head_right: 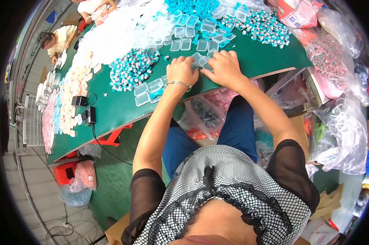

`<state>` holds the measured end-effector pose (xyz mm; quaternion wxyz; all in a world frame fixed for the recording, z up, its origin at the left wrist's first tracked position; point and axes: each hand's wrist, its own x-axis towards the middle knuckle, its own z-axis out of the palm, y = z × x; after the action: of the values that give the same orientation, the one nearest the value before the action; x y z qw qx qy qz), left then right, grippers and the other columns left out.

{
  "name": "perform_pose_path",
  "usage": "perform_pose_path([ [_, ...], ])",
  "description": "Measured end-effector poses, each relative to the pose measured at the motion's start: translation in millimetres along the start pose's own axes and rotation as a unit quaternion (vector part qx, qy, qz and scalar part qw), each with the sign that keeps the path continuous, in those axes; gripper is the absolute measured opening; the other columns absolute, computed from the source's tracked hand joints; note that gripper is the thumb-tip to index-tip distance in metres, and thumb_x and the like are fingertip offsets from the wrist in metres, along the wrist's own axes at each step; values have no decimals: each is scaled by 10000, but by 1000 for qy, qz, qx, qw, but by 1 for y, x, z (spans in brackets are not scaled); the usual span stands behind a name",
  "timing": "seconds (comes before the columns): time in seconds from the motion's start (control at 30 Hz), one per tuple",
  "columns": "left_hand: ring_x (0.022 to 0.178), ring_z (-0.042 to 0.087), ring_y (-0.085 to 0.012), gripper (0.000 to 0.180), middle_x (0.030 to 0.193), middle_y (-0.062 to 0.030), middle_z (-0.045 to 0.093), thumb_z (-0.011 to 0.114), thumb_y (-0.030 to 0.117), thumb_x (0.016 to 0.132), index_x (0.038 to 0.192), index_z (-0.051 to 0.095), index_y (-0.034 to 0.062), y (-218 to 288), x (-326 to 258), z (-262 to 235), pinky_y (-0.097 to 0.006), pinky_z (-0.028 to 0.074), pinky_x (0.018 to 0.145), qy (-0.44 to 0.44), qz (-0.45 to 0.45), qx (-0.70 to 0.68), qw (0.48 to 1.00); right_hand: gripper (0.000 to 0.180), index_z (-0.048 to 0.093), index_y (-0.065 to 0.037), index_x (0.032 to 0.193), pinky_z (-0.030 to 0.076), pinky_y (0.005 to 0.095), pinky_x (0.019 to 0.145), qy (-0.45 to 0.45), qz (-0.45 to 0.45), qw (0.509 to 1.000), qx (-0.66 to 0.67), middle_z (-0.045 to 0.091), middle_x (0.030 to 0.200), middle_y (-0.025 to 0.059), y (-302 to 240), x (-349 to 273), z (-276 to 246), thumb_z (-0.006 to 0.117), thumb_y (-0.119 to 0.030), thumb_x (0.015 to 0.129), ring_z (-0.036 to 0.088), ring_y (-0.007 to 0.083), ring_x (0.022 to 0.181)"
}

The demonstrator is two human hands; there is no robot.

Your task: Manually picking up small blue beads and placing them into individual plastic storage containers on a workbench.

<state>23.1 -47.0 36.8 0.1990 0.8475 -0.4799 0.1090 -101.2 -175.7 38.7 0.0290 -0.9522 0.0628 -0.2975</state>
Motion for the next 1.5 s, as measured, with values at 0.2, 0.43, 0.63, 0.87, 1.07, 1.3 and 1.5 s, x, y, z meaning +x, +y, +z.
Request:
perform_pose_path([
  [0.2,930,600,-275,143,928,-74,627,666,207,722,856,697,170,10,10,4,-428,440,756,-28,3,12,1000,171,627,-106,741,382,400,759,-28,11,1000,4,530,839,31,21,-16,-17,723,-246,723,533,226,842],
  [0.43,945,595,-242,110,924,-57,629,641,114,689,791,678,132,-20,-7,-12,-407,421,829,-66,178,-78,979,93,604,-74,831,421,385,807,-57,23,994,89,554,960,45,38,-34,-23,664,-98,764,552,249,925],
  [0.63,887,608,-284,147,915,-74,643,695,177,696,704,620,52,-26,-16,-31,-441,432,815,-147,167,-122,967,101,598,-74,856,424,389,817,-58,1,994,91,556,970,46,23,-31,-20,654,-90,773,557,239,946],
  [0.87,961,577,-312,178,1000,-95,639,707,164,703,735,580,43,-35,-35,-38,-444,433,847,-72,213,-112,968,124,617,-102,885,421,389,797,-53,-36,991,120,558,946,34,7,-25,-19,668,-106,772,558,244,936],
  [1.07,1054,537,-305,288,1102,-91,596,717,221,725,950,619,71,-25,-38,-43,-428,428,862,-30,170,-111,979,195,644,-124,1002,412,407,798,8,4,1000,16,590,953,50,40,4,2,617,-135,809,561,247,944],
  [1.3,1036,551,-286,273,1101,-81,589,723,240,735,944,638,87,-15,-31,-14,-417,435,833,-24,200,-79,976,174,664,-117,952,404,398,796,-30,-6,999,-7,560,906,39,42,7,16,627,-101,783,543,223,954],
  [1.5,978,561,-278,218,1047,-72,588,725,196,728,896,636,89,-18,-39,-28,-417,444,805,-30,183,-74,980,169,614,-113,913,356,431,887,-8,-52,999,-9,587,968,20,21,-19,-11,686,-131,761,546,218,1003],
])
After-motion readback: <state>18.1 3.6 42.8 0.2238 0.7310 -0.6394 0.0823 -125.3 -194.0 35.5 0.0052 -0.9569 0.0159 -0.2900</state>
